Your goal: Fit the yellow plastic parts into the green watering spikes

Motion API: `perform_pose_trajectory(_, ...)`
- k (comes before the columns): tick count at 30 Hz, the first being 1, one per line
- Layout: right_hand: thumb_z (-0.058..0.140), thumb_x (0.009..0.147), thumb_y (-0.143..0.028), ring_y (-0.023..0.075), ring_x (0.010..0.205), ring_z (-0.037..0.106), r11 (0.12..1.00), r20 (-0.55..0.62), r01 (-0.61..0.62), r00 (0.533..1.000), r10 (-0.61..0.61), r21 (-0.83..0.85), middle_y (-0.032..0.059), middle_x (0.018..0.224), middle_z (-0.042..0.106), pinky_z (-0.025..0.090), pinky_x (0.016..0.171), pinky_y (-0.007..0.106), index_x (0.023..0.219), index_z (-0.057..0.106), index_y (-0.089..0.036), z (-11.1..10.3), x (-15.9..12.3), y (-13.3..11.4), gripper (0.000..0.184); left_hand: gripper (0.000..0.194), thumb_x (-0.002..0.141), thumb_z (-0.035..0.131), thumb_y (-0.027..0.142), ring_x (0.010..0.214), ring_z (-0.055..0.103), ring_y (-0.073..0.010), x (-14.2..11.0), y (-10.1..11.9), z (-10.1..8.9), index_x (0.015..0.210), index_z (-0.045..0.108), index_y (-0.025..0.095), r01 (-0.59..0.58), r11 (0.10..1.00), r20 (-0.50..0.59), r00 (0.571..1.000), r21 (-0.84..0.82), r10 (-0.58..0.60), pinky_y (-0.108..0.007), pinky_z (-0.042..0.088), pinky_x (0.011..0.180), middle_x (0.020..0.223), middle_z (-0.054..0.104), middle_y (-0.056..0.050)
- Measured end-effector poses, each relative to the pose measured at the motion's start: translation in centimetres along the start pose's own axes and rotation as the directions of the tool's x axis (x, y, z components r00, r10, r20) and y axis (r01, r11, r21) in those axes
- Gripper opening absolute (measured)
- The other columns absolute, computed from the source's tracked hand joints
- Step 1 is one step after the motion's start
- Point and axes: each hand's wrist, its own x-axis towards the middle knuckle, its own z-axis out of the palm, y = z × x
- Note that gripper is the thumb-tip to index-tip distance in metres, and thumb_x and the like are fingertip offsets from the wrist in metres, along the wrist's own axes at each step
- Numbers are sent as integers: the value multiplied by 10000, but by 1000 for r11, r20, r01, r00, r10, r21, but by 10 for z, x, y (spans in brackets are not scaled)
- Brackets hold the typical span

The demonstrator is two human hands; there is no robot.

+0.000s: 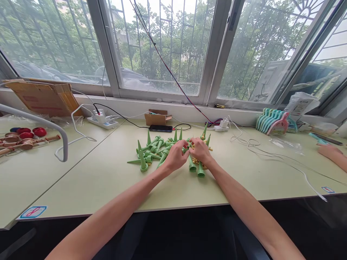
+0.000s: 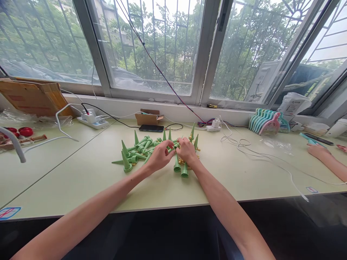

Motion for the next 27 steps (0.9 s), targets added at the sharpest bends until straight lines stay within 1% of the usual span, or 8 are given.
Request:
perform_pose_trajectory(4, 548, 801, -179, 178, 766, 559, 1000, -23, -1, 1000, 2, 21, 68, 938, 614, 390, 655, 268, 987, 635, -185, -1, 0, -2, 206, 121, 827, 576, 180, 627, 519, -110, 0, -1, 1, 945, 546, 181, -2, 1000, 3, 1000, 0, 2, -261, 425, 608, 938, 640, -45)
perform_pose_trajectory(8, 522, 814, -157, 171, 754, 555, 999, -41, -16, 999, 18, 46, 54, 878, 617, 374, 643, 260, 962, 629, -183, -4, 1, -3, 184, 117, 831, 577, 189, 615, 517, -106, 0, -1, 1, 945, 550, 180, -5, 1000, 4, 1000, -10, 5, -254, 419, 587, 936, 639, -50)
perform_pose_trajectory(15, 553, 810, -187, 170, 742, 547, 998, -9, -57, 998, 57, 31, 61, 907, 622, 346, 609, 258, 1014, 610, -176, -2, 1, 0, 212, 125, 831, 575, 190, 593, 487, -96, -1, -1, 0, 952, 546, 175, 8, 1000, 21, 1000, -7, -8, -255, 413, 598, 943, 638, -45)
perform_pose_trajectory(22, 588, 815, -210, 162, 729, 553, 996, -3, -77, 997, 77, 39, 51, 871, 633, 344, 605, 255, 943, 601, -172, 1, 2, 2, 134, 118, 828, 570, 182, 600, 495, -101, -1, -2, 1, 943, 546, 178, -16, 1000, 15, 1000, -9, 17, -264, 421, 617, 936, 641, -46)
perform_pose_trajectory(24, 597, 819, -223, 163, 717, 558, 995, -2, -86, 996, 86, 42, 48, 861, 635, 345, 599, 256, 948, 594, -173, 1, 2, 2, 139, 117, 828, 569, 185, 606, 497, -104, -1, -2, 1, 943, 547, 178, -17, 1000, 14, 1000, -3, 17, -271, 425, 631, 939, 643, -47)
perform_pose_trajectory(27, 602, 842, -272, 169, 711, 573, 994, -13, -95, 995, 96, 53, 53, 864, 643, 355, 604, 263, 1008, 579, -168, 2, 2, 1, 197, 105, 832, 563, 192, 609, 497, -105, -1, -2, 0, 935, 547, 177, -12, 1000, 17, 1000, -1, 12, -271, 424, 633, 939, 643, -46)
